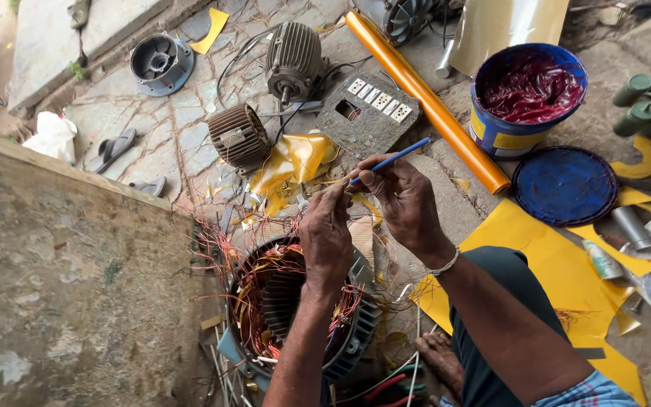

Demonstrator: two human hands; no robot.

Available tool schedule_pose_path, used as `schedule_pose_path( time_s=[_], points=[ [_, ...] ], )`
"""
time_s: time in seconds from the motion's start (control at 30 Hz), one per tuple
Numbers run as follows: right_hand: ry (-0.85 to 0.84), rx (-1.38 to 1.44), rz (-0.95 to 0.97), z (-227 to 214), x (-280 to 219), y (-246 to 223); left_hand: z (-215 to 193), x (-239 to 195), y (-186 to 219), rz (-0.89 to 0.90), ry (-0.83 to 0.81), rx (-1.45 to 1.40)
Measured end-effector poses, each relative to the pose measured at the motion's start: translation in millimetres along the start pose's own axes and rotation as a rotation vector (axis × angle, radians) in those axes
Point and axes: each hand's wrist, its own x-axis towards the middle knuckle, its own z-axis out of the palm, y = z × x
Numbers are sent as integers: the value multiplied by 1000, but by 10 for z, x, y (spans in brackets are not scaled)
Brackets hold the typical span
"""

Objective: The person sits on the floor and repairs an electric motor stator. They use pliers to strip insulation from copper wires, insert them into the stator slots, and twist the wire ends together.

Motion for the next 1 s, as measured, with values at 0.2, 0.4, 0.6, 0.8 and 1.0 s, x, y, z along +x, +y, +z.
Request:
schedule_pose_path(
  time_s=[0.2, 0.4, 0.6, 0.8, 1.0],
  points=[
    [-2, 34, 9, 16, -1, 1, -55, 7, 0, -18, -17, 50],
    [0, 64, 37, 18, 10, -53, -110, 0, 45, 12, -16, -12],
    [-22, 0, 29, 24, 11, -101, -139, 1, 41, 35, -28, -10],
    [-31, 0, 41, 30, 15, -115, -143, 6, 32, -16, -61, 24],
    [-72, -268, -65, 6, 23, -162, -111, -2, -18, -2, -69, 45]
  ],
)
